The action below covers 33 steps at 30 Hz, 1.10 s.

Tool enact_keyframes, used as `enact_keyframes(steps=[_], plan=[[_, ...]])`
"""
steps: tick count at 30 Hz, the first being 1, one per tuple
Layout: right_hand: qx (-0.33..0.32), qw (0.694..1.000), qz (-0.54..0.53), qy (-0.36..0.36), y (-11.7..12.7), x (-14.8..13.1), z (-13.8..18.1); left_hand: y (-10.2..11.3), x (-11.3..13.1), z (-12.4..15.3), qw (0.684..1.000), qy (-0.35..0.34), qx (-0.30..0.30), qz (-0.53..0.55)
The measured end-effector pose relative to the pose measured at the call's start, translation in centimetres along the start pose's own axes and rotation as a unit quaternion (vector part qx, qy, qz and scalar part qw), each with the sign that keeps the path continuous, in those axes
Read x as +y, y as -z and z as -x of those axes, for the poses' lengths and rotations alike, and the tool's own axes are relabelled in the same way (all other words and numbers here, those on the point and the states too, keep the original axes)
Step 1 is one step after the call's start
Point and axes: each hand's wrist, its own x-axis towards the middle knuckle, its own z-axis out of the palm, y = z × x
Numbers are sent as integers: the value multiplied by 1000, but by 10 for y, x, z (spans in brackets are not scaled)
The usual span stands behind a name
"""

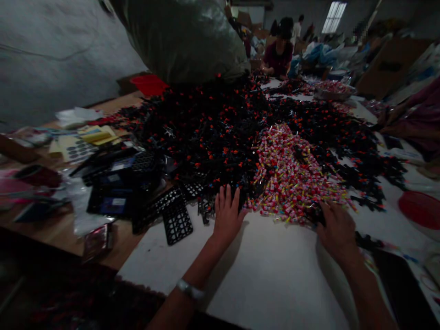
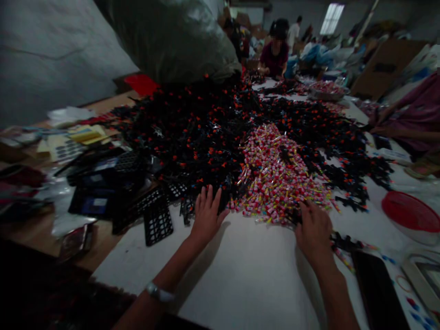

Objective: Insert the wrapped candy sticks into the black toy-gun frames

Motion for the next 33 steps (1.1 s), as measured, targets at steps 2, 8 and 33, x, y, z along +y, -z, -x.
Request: enact_keyframes(steps=[2, 8, 33], plan=[[-1, 998, -50, 49, -2, -43, -16, -4, -5, -7, 999, -23, -37, -26], [-67, 993, -77, 66, -22, -126, -37, -3, 0, 19, 996, -37, -58, -55], [-90, 977, -171, 90, 11, -110, 55, 28, -1, 95, 996, 3, 25, 89]])
